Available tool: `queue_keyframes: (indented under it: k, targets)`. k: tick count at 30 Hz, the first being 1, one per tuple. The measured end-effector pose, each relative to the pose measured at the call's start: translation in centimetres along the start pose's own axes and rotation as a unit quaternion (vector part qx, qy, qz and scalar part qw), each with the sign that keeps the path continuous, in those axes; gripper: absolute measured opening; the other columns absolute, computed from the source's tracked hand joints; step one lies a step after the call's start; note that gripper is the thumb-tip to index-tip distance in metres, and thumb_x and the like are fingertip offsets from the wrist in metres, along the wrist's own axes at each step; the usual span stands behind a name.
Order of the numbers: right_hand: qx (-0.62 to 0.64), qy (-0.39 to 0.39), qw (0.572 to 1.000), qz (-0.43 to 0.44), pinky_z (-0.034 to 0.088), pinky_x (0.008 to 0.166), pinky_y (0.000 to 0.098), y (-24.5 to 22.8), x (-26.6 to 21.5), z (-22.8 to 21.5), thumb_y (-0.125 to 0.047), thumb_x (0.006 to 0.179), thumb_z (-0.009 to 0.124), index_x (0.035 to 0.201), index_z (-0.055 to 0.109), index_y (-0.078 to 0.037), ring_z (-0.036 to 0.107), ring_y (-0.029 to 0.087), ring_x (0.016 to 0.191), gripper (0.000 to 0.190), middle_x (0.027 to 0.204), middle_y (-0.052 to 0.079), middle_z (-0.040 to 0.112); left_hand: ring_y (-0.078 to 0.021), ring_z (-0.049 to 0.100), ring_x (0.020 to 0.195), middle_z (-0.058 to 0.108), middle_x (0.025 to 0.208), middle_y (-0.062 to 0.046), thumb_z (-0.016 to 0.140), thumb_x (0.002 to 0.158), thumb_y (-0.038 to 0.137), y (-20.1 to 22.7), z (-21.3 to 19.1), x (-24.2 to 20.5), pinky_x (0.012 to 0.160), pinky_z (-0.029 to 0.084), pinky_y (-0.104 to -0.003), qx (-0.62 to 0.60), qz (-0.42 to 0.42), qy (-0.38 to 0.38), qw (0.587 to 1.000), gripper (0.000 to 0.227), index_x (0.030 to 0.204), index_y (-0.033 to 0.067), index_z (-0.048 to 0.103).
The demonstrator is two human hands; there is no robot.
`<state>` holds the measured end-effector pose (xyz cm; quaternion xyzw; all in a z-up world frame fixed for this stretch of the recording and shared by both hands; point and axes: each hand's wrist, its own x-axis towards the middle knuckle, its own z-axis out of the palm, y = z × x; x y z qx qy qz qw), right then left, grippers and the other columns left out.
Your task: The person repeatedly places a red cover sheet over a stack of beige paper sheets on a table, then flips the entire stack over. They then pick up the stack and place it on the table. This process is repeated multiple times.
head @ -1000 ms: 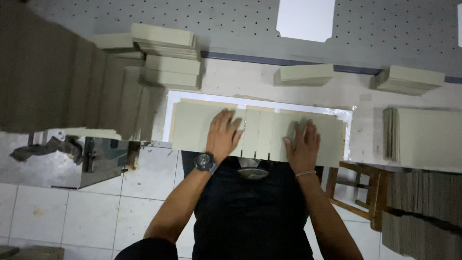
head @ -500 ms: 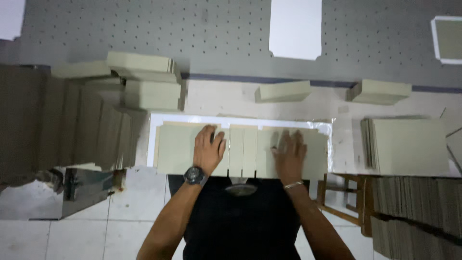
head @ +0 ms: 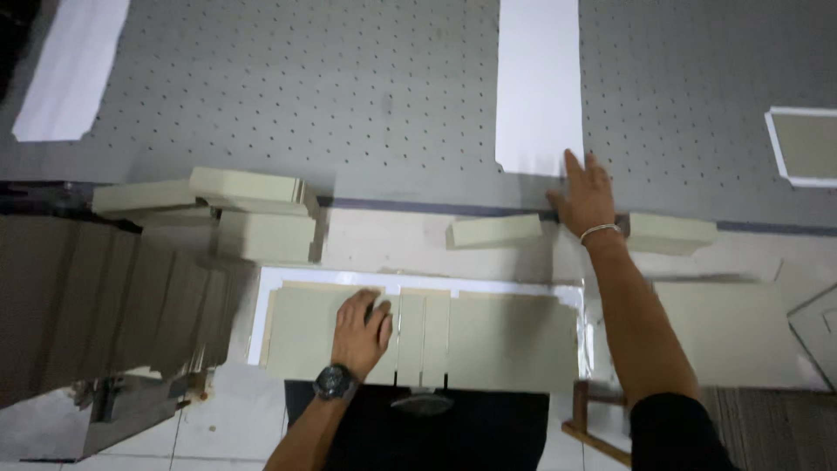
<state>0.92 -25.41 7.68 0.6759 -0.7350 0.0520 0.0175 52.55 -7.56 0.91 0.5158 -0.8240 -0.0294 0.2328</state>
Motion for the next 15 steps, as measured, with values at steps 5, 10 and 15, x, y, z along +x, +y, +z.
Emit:
queue_keyframes:
  k: [5, 10, 15]
  targets:
    - [-0.049, -0.082, 0.989, -0.116, 0.013, 0.136, 0.0544, -2.6, 3.1, 2.3, -0.041, 0.106, 0.051, 0.175, 0.019, -0.003, 0.017, 0.039, 0.168, 0.085, 0.18, 0.015, 0.028, -0.0394, 0.056, 0.138, 0.061, 0.14, -0.017, 0.065, 0.103, 0.02, 0.1, -1.1, 0.7, 0.115, 0.046, -0.059, -0.054, 0.035, 0.014, 0.998, 0.027, 0.128, 0.0104, 0.069]
    - [-0.059, -0.061, 0.987, -0.137, 0.001, 0.136, 0.0589, -1.8, 3.3, 6.4, -0.036, 0.114, 0.032, 0.178, 0.01, -0.009, 0.009, 0.034, 0.17, 0.072, 0.184, 0.007, 0.02, -0.039, 0.057, 0.137, 0.063, 0.139, -0.016, 0.063, 0.104, 0.021, 0.4, -1.3, 1.0, 0.114, 0.046, -0.057, -0.054, 0.026, 0.005, 0.998, 0.026, 0.127, 0.011, 0.07]
    - [-0.054, -0.01, 0.997, -0.052, 0.014, 0.137, 0.0549, -1.9, 5.1, 0.5, -0.036, 0.105, 0.057, 0.173, 0.039, -0.01, 0.041, 0.033, 0.161, 0.075, 0.165, 0.014, 0.057, -0.0409, 0.057, 0.138, 0.062, 0.137, -0.017, 0.066, 0.103, 0.02, 0.2, -0.8, 0.8, 0.113, 0.047, -0.058, -0.066, 0.027, 0.021, 0.997, 0.027, 0.129, 0.011, 0.07]
